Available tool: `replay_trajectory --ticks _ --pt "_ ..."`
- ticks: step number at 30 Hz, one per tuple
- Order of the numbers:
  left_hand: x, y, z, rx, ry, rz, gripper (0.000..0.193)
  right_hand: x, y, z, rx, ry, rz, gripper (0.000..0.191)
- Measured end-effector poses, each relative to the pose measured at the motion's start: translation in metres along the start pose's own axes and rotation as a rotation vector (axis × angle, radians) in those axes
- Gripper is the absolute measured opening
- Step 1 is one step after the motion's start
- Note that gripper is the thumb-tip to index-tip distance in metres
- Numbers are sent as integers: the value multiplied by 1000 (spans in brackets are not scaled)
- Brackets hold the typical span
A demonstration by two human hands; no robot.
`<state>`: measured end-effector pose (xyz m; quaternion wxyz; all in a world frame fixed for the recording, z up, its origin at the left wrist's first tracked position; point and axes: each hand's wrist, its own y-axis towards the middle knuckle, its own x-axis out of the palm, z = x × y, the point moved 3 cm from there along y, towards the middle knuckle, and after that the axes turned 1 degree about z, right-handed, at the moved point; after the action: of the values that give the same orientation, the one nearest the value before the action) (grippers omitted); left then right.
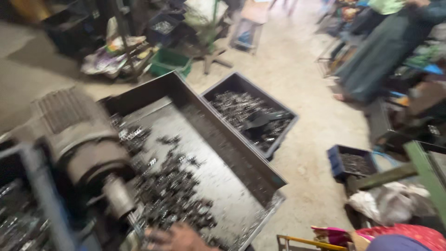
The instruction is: The person picks small metal castings from a bin and holds each one under a bench-mounted drilling machine, operating the machine to work the part, then places the finished piece into a side bin. The person repeats this cycle continuously, occasionally rearranging parts in the bins by hand.
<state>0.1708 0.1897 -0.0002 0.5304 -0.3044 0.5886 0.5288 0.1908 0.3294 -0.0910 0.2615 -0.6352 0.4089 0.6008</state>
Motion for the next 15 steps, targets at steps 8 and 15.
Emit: replay_trajectory --ticks 8,15 --pt "-1 -42 -24 -65 -16 12 49 -22 -21 -15 -22 332 478 61" --pt "-28 -38 -20 -39 -124 36 39 -16 -16 -16 -44 293 567 60"
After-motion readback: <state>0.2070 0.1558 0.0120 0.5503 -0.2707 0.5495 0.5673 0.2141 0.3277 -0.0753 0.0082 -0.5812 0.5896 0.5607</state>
